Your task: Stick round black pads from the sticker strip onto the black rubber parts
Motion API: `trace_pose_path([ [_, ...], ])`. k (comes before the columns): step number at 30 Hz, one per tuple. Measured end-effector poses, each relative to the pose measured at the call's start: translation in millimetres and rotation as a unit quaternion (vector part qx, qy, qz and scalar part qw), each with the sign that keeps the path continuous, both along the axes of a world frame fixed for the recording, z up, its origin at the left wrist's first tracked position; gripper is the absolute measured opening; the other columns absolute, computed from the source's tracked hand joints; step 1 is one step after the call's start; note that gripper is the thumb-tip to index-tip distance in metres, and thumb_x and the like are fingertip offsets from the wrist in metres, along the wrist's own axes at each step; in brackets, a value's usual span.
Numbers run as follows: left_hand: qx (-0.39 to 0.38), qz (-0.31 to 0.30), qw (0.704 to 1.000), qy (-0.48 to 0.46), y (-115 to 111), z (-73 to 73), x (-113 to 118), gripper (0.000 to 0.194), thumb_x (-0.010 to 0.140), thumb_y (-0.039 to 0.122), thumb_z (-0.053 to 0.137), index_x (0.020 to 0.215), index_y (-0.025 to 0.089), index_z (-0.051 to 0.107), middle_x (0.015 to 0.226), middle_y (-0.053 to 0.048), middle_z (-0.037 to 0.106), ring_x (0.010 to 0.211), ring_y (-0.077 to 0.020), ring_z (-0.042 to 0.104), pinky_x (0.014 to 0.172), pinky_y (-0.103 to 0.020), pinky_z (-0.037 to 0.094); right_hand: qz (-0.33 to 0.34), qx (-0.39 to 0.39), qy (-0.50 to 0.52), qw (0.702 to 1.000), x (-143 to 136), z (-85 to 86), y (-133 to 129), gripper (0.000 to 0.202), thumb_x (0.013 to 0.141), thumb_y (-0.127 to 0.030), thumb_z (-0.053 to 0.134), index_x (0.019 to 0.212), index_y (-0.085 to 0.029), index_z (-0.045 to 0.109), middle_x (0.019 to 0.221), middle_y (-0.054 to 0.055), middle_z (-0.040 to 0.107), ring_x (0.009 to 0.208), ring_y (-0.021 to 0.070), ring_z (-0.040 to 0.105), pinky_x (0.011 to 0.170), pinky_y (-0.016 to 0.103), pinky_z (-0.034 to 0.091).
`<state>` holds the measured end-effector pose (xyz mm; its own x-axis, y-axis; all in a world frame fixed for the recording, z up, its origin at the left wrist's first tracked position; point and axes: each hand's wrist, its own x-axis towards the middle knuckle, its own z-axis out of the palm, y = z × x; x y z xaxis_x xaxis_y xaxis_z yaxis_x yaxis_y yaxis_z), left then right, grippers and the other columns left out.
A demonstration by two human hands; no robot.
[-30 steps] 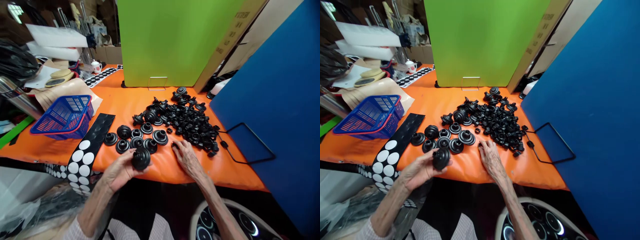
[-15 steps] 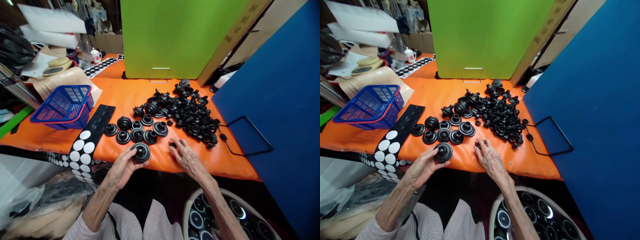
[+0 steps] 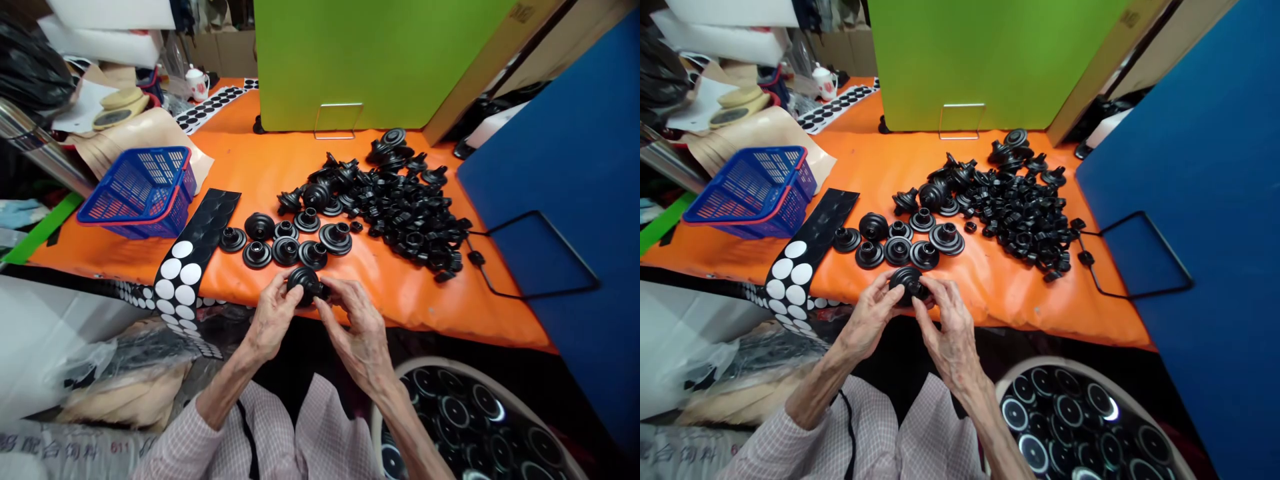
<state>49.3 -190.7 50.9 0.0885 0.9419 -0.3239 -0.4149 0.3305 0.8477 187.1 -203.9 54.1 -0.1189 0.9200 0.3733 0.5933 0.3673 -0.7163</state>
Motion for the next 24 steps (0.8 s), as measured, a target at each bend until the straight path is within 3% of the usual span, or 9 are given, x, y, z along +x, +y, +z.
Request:
trace_pose_path([
  [6,0.020,-0.016,0.999,0.030,-2,-3.1,0,0.033,0.077,0.032,0.072,0.107,0.019,0.064,0.111,-0.006,0.067,0.107,-0.0203,0.062,0.096,-0.031,0.050,-0.007,-0.010,-0.018,1.000,-2,-7.5,-4,0.032,0.092,-0.023,0.051,0.123,-0.028,0.057,0.103,0.007,0.059,0.083,0.0179,0.065,0.072,0.033,0.059],
  [10,0.007,-0.022,1.000,-0.005,-3,0.9,-1,0.039,0.072,0.030,0.077,0.107,0.019,0.064,0.111,-0.006,0.067,0.107,-0.0212,0.062,0.094,-0.032,0.050,-0.008,-0.063,0.036,0.997,-1,-8.2,-7,0.039,0.093,-0.030,0.049,0.132,-0.030,0.051,0.108,0.007,0.058,0.093,0.0191,0.063,0.083,0.039,0.057],
  [13,0.004,-0.037,0.999,-0.023,-3,4.7,-1,0.043,0.071,0.033,0.078,0.109,0.018,0.064,0.113,-0.008,0.067,0.107,-0.0233,0.063,0.091,-0.034,0.052,-0.035,-0.167,0.127,0.977,0,-8.4,-5,0.044,0.092,-0.045,0.049,0.132,-0.026,0.050,0.116,0.009,0.060,0.101,0.0211,0.063,0.089,0.042,0.055],
  [16,0.020,-0.056,0.998,-0.016,-4,6.0,-3,0.043,0.072,0.036,0.077,0.109,0.018,0.064,0.111,-0.008,0.068,0.103,-0.0232,0.065,0.092,-0.035,0.053,0.002,-0.263,0.226,0.938,-2,-7.3,-3,0.041,0.090,-0.051,0.052,0.120,-0.023,0.056,0.116,0.007,0.065,0.104,0.0210,0.063,0.092,0.039,0.053],
  [24,0.076,-0.040,0.995,0.049,-9,-0.5,-9,0.035,0.078,0.034,0.071,0.109,0.018,0.064,0.111,-0.008,0.068,0.105,-0.0228,0.063,0.093,-0.032,0.051,-0.014,-0.266,0.320,0.909,-20,-9.4,-4,0.033,0.085,-0.049,0.059,0.105,-0.023,0.054,0.109,0.005,0.066,0.102,0.0192,0.064,0.091,0.036,0.053],
])
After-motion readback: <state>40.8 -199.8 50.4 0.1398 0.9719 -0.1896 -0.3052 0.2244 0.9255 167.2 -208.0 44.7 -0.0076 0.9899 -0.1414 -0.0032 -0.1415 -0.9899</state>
